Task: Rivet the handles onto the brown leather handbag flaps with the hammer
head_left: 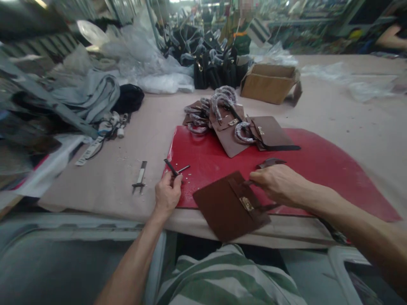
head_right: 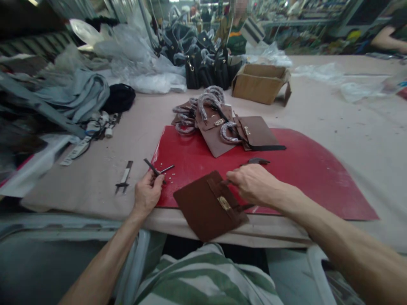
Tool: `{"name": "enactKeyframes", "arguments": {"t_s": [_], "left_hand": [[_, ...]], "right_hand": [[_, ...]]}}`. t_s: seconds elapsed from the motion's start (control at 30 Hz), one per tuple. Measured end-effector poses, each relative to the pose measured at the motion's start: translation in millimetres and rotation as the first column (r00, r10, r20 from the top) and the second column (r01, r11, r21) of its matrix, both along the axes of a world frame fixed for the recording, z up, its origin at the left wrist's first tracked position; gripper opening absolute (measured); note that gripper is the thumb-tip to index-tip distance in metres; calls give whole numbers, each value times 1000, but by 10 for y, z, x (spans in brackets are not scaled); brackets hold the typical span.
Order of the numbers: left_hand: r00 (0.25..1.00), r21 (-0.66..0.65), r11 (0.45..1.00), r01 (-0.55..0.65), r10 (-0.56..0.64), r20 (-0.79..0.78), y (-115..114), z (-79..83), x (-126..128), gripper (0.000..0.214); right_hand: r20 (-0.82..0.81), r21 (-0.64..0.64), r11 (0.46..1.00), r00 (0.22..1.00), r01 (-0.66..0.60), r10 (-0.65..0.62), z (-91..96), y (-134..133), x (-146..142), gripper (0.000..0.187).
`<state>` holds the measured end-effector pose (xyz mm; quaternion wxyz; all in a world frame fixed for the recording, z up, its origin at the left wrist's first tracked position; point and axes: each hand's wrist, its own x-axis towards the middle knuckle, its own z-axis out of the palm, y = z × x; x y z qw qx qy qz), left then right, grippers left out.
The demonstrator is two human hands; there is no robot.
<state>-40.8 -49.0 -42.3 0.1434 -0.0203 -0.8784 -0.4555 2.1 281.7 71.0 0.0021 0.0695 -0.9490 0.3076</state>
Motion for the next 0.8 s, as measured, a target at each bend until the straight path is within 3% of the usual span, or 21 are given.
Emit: {"name": "enactKeyframes", "arguments": {"t_s": [0.1,0.2,0.23,0.27,0.33,0.37,0.4,0.47,0.53,0.6,0.73,0.8], "left_hand": [[1000,7,1000,9,-9,-1,-4,-13,4,20],[1000,-56,998,-10,9,-25,4,8,16,22],[999,-84,996,-19,16,-35,7,20,20,22],[999,-106,994,-25,21,-43,10,31,24,22],[999,-121,992,-36,31,-39,14,47,31,22],[999,-118,992,-38,35,-27,16,52,34,22],[999,-112,993,-39,37,-15,18,54,37,23],[999,-95,995,-36,37,3,23,55,40,23],[999,-84,996,-38,39,1,32,61,41,23],[999,-85,995,-47,46,-15,45,72,41,21],[999,-83,996,-43,40,-33,68,87,38,20],[998,-80,996,-48,46,-33,73,82,37,20]], "right_hand": [[159,-93,987,981,130,-115,64,223,361,11],[219,-264,906,935,331,-278,-202,83,782,21],[340,-473,736,871,485,-355,-339,-38,908,32],[452,-606,520,798,602,-398,-480,-182,1019,42],[578,-703,184,703,687,-415,-723,-486,1197,47],[629,-713,57,673,699,-391,-811,-623,1266,45],[663,-712,-35,655,701,-363,-873,-737,1326,43],[699,-709,-162,651,687,-298,-934,-882,1420,42],[697,-717,-229,680,658,-229,-950,-915,1478,41],[698,-706,-264,708,657,-102,-959,-871,1495,38],[672,-658,-222,694,720,259,-1004,-736,1407,34],[644,-672,-191,693,715,324,-1038,-719,1336,32]]}}
